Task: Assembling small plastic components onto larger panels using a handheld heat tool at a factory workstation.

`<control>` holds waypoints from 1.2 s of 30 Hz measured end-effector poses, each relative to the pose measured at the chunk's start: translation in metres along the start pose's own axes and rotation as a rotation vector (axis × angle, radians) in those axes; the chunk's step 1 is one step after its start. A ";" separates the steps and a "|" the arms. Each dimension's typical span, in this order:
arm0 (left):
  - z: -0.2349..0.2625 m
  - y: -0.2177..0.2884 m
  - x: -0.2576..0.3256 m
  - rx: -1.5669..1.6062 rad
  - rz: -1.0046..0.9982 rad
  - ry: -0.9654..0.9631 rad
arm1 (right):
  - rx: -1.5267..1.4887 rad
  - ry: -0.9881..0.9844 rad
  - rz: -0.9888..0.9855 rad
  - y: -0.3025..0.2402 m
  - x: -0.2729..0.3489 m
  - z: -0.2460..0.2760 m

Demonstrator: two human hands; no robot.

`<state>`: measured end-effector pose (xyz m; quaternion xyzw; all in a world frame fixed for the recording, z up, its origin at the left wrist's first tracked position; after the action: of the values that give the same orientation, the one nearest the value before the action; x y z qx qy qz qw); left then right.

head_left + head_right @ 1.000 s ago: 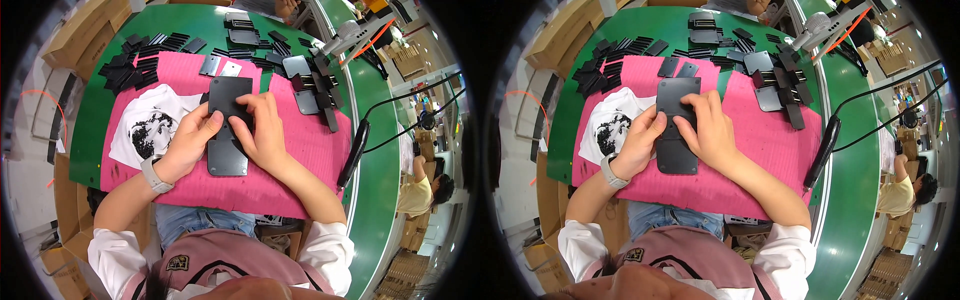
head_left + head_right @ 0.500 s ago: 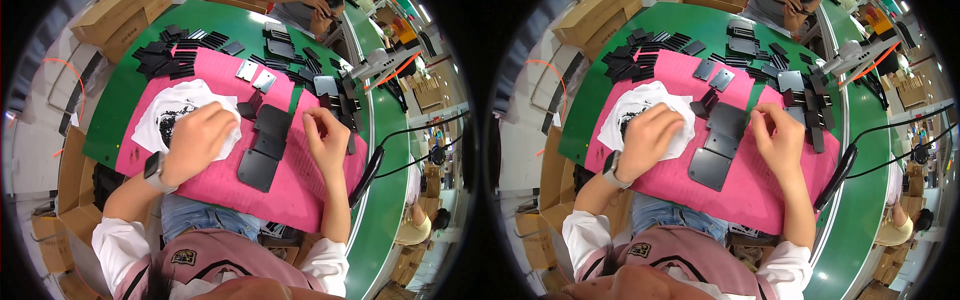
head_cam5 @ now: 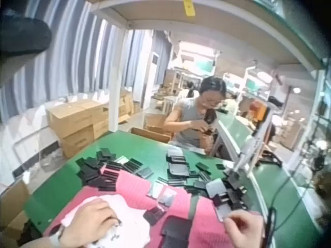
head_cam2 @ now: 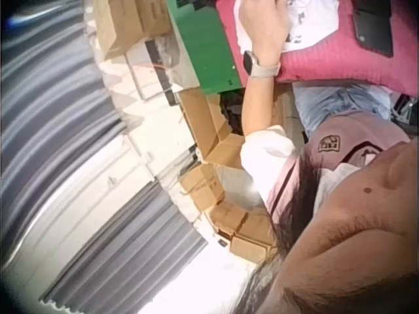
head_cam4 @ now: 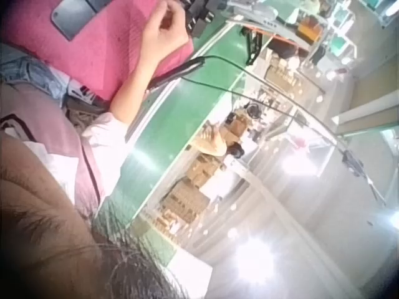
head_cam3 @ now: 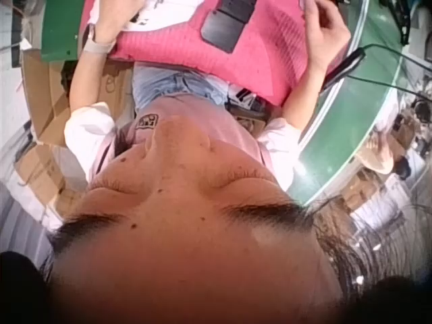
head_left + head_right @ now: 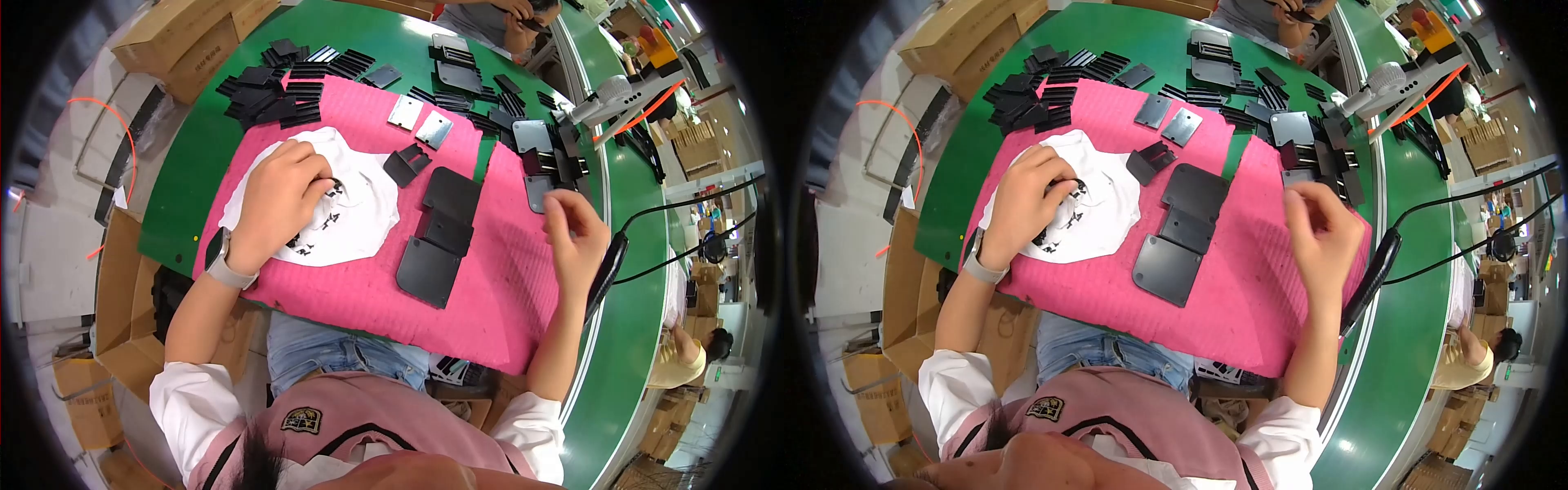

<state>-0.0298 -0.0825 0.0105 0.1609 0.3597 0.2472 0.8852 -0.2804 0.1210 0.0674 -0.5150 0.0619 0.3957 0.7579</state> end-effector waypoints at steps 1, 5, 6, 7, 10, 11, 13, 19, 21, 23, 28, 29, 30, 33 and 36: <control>0.001 0.000 0.000 0.056 0.007 0.041 | -0.015 0.040 -0.034 0.005 0.002 0.014; 0.011 -0.007 0.001 0.099 0.017 0.144 | 0.019 0.194 -0.132 0.047 0.012 0.072; 0.012 -0.007 0.001 0.105 0.018 0.142 | 0.040 0.241 -0.176 0.057 0.016 0.088; 0.011 -0.007 -0.001 0.123 0.057 0.135 | 0.219 0.275 -0.137 0.071 0.019 0.112; 0.011 -0.009 -0.001 0.162 0.105 0.112 | 0.747 0.292 -0.070 0.076 0.029 0.135; 0.011 -0.009 -0.001 0.138 0.102 0.123 | 1.100 0.272 -0.039 0.071 0.033 0.139; 0.010 -0.008 -0.002 0.122 0.100 0.113 | 1.292 0.172 -0.173 0.093 0.040 0.144; 0.011 0.005 -0.009 0.253 0.093 0.056 | 1.165 0.197 -0.278 0.142 0.030 0.151; -0.001 0.007 -0.007 0.423 0.190 -0.092 | 0.833 0.175 -0.285 0.138 0.026 0.149; -0.014 0.013 -0.005 0.615 0.311 -0.165 | 0.583 0.173 -0.338 0.121 0.028 0.143; -0.056 0.046 -0.010 1.062 0.605 -0.423 | -0.686 -0.119 -0.295 -0.006 0.012 0.073; -0.063 0.053 -0.012 1.075 0.632 -0.484 | -0.790 -0.164 -0.253 -0.026 0.004 0.057; -0.068 0.062 -0.017 1.077 0.618 -0.488 | -0.883 -0.203 -0.207 -0.045 -0.004 0.046; -0.091 0.092 -0.022 1.141 0.676 -0.610 | -1.048 -0.262 -0.128 -0.076 -0.028 0.018; -0.092 0.105 -0.024 1.215 0.677 -0.595 | -1.016 -0.193 -0.187 -0.084 -0.039 -0.002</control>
<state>-0.1443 0.0009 0.0096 0.7823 0.1096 0.2100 0.5761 -0.2505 0.0852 0.1479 -0.7822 -0.2542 0.3523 0.4467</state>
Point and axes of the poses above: each hand's wrist, its own x-axis away from the middle knuckle, its own z-axis out of the back of the hand, y = z × x, the point moved 6 cm from there along -x, towards the middle knuckle, and after that the axes turned 11 degrees about y, right-handed, at the moved point
